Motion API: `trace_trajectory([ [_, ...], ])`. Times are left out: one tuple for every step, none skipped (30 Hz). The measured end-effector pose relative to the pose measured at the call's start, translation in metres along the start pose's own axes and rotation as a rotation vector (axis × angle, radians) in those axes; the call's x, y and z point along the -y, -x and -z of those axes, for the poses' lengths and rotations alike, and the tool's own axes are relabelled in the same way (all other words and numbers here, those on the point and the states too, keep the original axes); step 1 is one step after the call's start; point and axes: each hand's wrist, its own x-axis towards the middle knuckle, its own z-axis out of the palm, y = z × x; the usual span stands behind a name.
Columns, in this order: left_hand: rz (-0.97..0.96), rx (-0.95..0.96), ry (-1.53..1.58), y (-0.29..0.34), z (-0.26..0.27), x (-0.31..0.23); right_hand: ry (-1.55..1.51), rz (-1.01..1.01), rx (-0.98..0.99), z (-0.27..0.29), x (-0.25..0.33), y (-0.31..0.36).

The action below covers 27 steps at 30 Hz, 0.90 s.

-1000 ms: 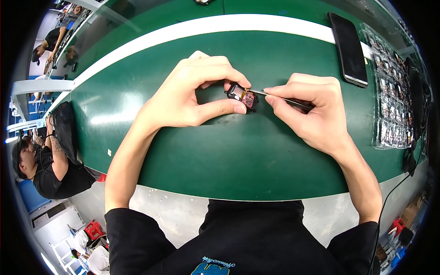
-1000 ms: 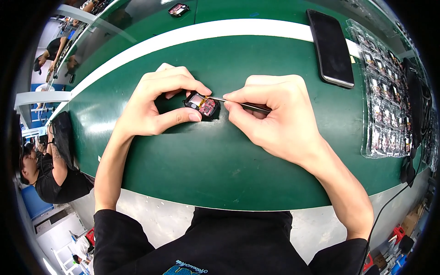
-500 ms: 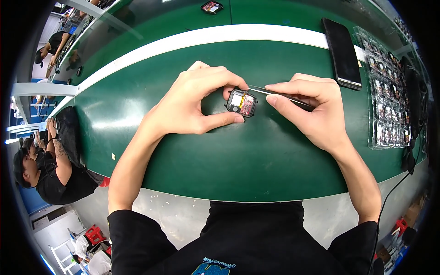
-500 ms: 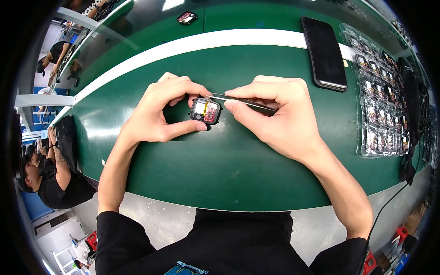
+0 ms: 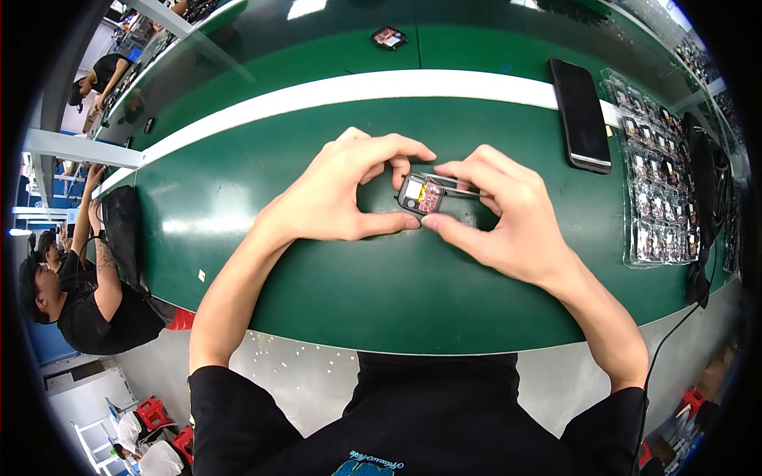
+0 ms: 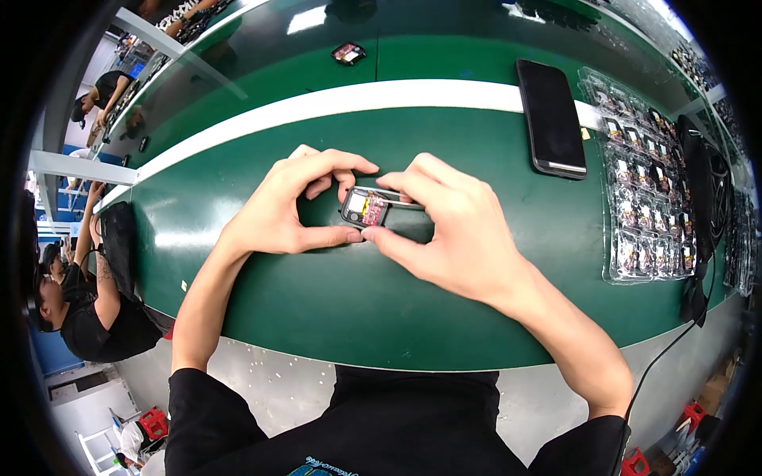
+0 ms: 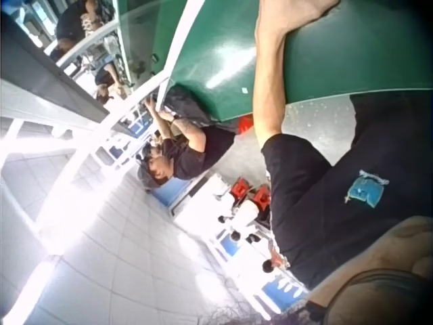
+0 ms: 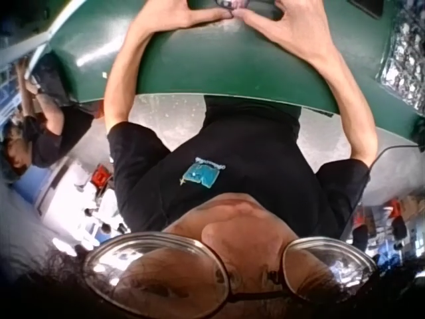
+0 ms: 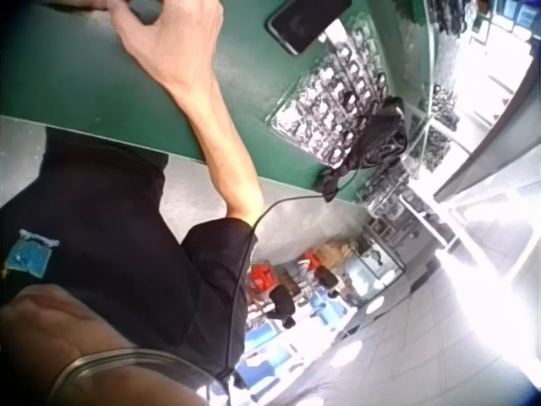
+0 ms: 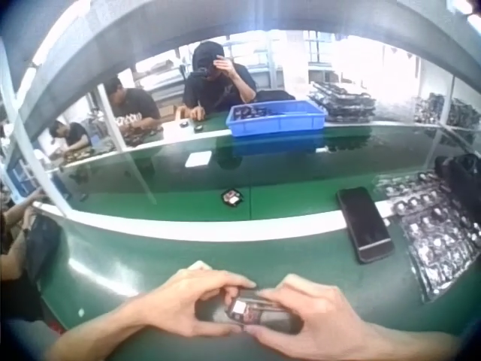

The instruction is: Assemble internal components into a small electronic device casing using a specialized tool.

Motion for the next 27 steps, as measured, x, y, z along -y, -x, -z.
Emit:
trace_trajectory([
  [0.023,0.004,0.011,0.001,0.002,-0.002,0.018,0.006,-0.01,-0.004,-0.001,0.001],
  [0.045,0.01,0.021,0.002,0.003,-0.005,0.034,-0.022,0.028,-0.005,0.001,0.001],
  [0.04,0.017,0.033,0.002,0.002,-0.004,0.043,-0.017,0.027,-0.007,0.0,0.002],
  [0.031,0.025,0.022,0.002,0.002,-0.003,0.05,-0.014,0.023,-0.008,-0.002,0.003],
  [0.042,0.05,0.01,0.001,0.004,-0.004,0.058,-0.038,0.032,-0.008,-0.001,0.003],
  [0.051,0.082,0.006,-0.002,0.003,-0.004,0.069,-0.057,0.053,-0.006,-0.003,0.003],
  [0.028,0.09,0.012,-0.004,0.005,-0.007,0.088,-0.06,0.064,-0.004,-0.001,0.004],
  [0.022,0.108,0.055,-0.006,0.007,-0.01,0.107,-0.066,0.074,-0.002,-0.001,0.004],
  [0.035,0.125,0.109,-0.01,0.007,-0.012,0.11,-0.046,0.067,0.002,-0.003,0.005],
  [0.059,0.141,0.151,-0.011,0.009,-0.014,0.085,-0.027,0.041,-0.001,-0.007,0.005],
  [0.095,0.144,0.193,-0.009,0.014,-0.014,0.076,-0.037,0.058,-0.002,-0.006,0.002],
  [0.13,0.146,0.235,-0.007,0.018,-0.011,0.07,-0.047,0.075,-0.001,-0.004,0.001],
  [0.151,0.117,0.287,-0.006,0.017,-0.007,0.061,-0.046,0.074,0.0,-0.006,0.001],
  [0.118,0.085,0.364,-0.008,0.014,-0.002,0.055,-0.037,0.074,0.004,-0.006,0.002],
  [0.156,0.037,0.359,-0.008,0.011,0.004,0.044,-0.049,0.069,0.008,-0.005,0.002],
  [0.19,-0.017,0.358,-0.011,0.007,0.006,0.027,-0.044,0.033,0.014,-0.002,0.004],
  [0.22,-0.059,0.275,-0.018,0.006,0.01,0.036,-0.045,0.004,0.023,0.0,0.005],
  [0.241,-0.127,0.278,-0.026,-0.001,0.014,0.043,-0.051,-0.019,0.031,0.002,0.006],
  [0.238,-0.183,0.277,-0.033,-0.003,0.018,0.037,-0.023,-0.076,0.038,0.003,0.005],
  [0.236,-0.24,0.279,-0.044,-0.004,0.023,0.03,0.005,-0.131,0.047,0.003,0.004],
  [0.175,-0.333,0.219,-0.057,-0.005,0.03,0.02,0.031,-0.208,0.056,0.001,0.002],
  [0.157,-0.355,-0.092,-0.07,0.002,0.012,0.068,0.022,-0.261,0.07,0.004,0.002],
  [0.069,-0.432,-0.257,-0.084,0.004,0.02,0.053,0.001,-0.291,0.083,-0.002,0.003],
  [-0.011,-0.51,-0.427,-0.091,0.008,0.034,0.03,-0.017,-0.316,0.094,-0.006,0.002],
  [-0.009,-0.522,-0.429,-0.096,0.013,0.043,0.079,-0.066,-0.333,0.11,-0.006,0.001],
  [0.051,-0.553,-0.537,-0.099,0.017,0.052,0.127,-0.114,-0.349,0.126,-0.007,0.001],
  [0.108,-0.581,-0.635,-0.106,0.016,0.059,0.241,-0.144,-0.393,0.145,-0.015,0.005],
])
